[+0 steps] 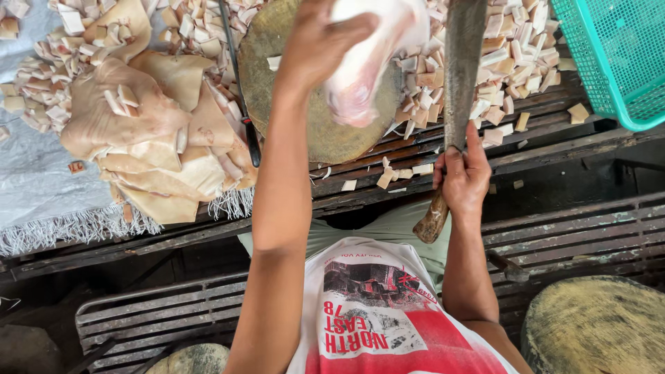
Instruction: The person chops large pieces of processed pork skin into small squares using a large cleaver on a wooden cutting board, moving the finished pieces into a pile.
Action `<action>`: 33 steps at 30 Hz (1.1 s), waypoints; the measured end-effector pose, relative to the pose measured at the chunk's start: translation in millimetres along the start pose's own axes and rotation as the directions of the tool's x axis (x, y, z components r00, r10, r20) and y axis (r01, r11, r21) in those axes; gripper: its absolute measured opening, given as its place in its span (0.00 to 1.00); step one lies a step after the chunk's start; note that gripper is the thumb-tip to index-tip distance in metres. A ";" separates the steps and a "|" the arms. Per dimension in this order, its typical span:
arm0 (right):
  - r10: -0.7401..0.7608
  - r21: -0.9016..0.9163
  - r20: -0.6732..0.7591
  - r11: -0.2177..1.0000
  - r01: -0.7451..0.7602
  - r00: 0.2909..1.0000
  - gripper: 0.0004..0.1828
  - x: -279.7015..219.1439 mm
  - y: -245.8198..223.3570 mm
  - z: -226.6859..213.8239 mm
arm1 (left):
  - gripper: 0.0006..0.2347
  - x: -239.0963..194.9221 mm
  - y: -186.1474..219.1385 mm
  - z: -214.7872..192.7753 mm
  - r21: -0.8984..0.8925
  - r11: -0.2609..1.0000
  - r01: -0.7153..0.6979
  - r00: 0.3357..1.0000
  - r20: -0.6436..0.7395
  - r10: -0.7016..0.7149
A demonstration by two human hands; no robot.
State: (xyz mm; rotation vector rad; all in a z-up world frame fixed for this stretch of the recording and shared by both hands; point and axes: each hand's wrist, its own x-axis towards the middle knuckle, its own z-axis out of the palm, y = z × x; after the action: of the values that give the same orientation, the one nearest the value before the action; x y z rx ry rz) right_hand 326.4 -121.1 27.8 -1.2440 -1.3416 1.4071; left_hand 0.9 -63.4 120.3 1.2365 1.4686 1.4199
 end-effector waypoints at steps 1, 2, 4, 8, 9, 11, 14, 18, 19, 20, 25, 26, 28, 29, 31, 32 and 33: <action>-0.035 0.006 0.009 0.999 0.035 0.999 0.32 -3.0 -5.7 -2.1 | 0.20 -12.9 -5.1 -3.0 -0.073 0.991 0.109 0.989 -0.094 -0.115; -0.071 0.013 0.017 0.997 0.070 0.997 0.32 -5.7 -9.8 -3.5 | 0.18 -29.9 -15.9 -4.9 -0.155 0.966 0.209 0.956 -0.175 -0.235; -0.139 -0.003 0.058 0.990 0.140 0.989 0.32 -11.1 -12.6 -4.7 | 0.17 -65.1 -51.8 -5.8 -0.283 0.938 0.199 0.924 -0.264 -0.276; -0.192 -0.171 0.168 0.960 0.220 0.967 0.31 -24.1 1.5 -5.1 | 0.20 -127.9 -138.8 8.6 -0.360 0.932 0.032 0.885 -0.423 -0.194; -0.262 -0.274 0.209 0.909 0.313 0.942 0.31 -25.3 7.4 -2.7 | 0.19 -135.4 -153.3 8.8 -0.266 0.961 0.072 0.870 -0.454 -0.191; -0.370 -0.456 0.315 0.748 0.482 0.874 0.31 -30.5 18.8 -1.8 | 0.21 -145.1 -170.0 12.5 -0.176 0.980 0.096 0.859 -0.483 -0.171; -0.151 -0.631 0.367 0.685 0.365 0.918 0.34 -36.2 29.8 0.5 | 0.25 -139.8 -174.0 13.7 -0.309 0.949 0.059 0.853 -0.478 -0.208; -0.221 -0.665 0.461 0.555 0.499 0.859 0.34 -44.9 38.8 -0.8 | 0.31 -158.5 -173.7 17.0 -0.312 0.928 0.205 0.843 -0.425 -0.329; -0.155 -0.712 0.463 0.521 0.470 0.873 0.34 -45.7 41.3 0.0 | 0.35 -166.2 -172.9 18.3 -0.179 0.951 0.254 0.849 -0.430 -0.308; -0.089 -0.756 0.460 0.482 0.442 0.883 0.33 -47.1 43.4 -0.5 | 0.38 -171.7 -171.9 20.2 -0.098 0.962 0.254 0.862 -0.428 -0.271; -0.227 -0.674 0.506 0.498 0.546 0.832 0.35 -49.0 44.4 -3.7 | 0.46 -174.6 -171.4 22.8 -0.023 0.967 0.255 0.887 -0.393 -0.244; -0.245 -0.665 0.502 0.505 0.551 0.830 0.36 -49.0 40.2 -4.5 | 0.45 -172.2 -173.2 24.3 -0.117 0.971 0.210 0.892 -0.384 -0.240; -0.253 -0.696 0.448 0.503 0.512 0.858 0.35 -52.5 21.2 -12.4 | 0.44 -169.3 -176.9 25.8 -0.298 0.946 0.123 0.899 -0.371 -0.234; -0.254 -0.711 0.420 0.505 0.490 0.871 0.35 -54.9 8.5 -17.3 | 0.44 -170.6 -178.4 25.1 -0.324 0.938 0.118 0.899 -0.366 -0.240; -0.506 -0.467 0.397 0.607 0.644 0.765 0.38 -55.1 -19.8 -31.1 | 0.42 -171.2 -180.4 23.5 -0.377 0.920 0.105 0.901 -0.355 -0.248; -0.575 -0.414 0.322 0.629 0.658 0.752 0.37 -56.0 -30.7 -38.1 | 0.42 -171.1 -180.7 23.3 -0.358 0.927 0.112 0.898 -0.363 -0.248; -0.639 -0.360 0.241 0.640 0.679 0.731 0.35 -56.2 -36.0 -43.0 | 0.43 -169.1 -180.6 23.6 -0.340 0.933 0.114 0.896 -0.371 -0.245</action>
State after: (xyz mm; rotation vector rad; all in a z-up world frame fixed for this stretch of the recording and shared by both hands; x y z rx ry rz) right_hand 376.4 -163.7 72.4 -0.7821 -1.9886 0.6562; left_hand 42.3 -205.2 -79.5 0.6088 1.5052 1.7696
